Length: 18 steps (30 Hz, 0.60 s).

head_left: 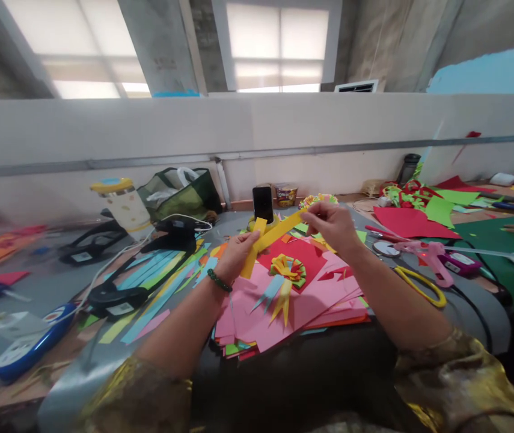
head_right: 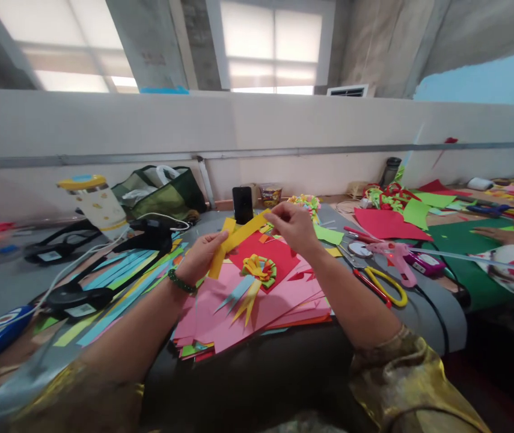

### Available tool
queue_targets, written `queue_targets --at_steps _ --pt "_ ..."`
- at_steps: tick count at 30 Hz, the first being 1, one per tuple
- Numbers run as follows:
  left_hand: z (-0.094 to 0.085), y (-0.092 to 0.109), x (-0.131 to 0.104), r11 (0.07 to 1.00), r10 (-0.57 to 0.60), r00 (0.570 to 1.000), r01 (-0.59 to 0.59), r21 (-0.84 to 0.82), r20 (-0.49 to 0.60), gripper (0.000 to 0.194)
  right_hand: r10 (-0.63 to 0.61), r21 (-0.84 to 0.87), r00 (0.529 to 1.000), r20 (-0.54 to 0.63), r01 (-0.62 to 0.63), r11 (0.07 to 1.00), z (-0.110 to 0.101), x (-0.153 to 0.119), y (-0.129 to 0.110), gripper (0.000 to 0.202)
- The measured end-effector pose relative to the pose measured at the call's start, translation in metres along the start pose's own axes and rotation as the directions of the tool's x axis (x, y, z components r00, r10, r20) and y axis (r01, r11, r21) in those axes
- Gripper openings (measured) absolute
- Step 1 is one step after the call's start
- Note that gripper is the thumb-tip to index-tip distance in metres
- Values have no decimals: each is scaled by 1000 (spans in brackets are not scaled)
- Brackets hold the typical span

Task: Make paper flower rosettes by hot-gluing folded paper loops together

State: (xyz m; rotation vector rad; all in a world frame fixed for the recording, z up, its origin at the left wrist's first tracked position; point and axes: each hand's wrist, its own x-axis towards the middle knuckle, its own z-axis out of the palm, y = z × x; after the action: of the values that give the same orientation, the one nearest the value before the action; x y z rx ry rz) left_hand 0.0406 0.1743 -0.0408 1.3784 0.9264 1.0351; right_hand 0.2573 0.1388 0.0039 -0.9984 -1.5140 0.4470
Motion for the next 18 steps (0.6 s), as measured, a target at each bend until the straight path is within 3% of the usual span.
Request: queue_targets --at_steps 3,6,8,10,12,14,16,18 --pt "-21 -1 14 997 -17 995 24 69 -99 42 -15 68 975 -220 31 997 -3 2 7 44" --pt "-33 1 20 993 7 983 14 116 -184 29 -247 -61 919 -306 240 969 5 -7 11 30" --pt "-34 5 18 993 32 980 -8 119 -195 27 -489 -235 848 -206 442 866 14 -18 10 16" --pt "-28 8 12 994 27 990 -13 104 -141 36 -682 -340 731 -1 641 688 23 -30 8 10" --pt "-19 9 5 997 1 999 2 76 -43 46 -765 -346 611 204 776 528 32 -42 6 13" --pt "-11 8 0 999 -4 1000 3 42 30 48 -765 -330 545 344 833 445 39 -52 7 18" --pt "-6 6 -2 1000 14 998 -15 18 63 44 -728 -306 550 410 834 459 44 -58 11 21" --pt "-3 3 -1 999 44 996 -45 14 77 40 -667 -234 622 410 779 582 46 -57 15 21"
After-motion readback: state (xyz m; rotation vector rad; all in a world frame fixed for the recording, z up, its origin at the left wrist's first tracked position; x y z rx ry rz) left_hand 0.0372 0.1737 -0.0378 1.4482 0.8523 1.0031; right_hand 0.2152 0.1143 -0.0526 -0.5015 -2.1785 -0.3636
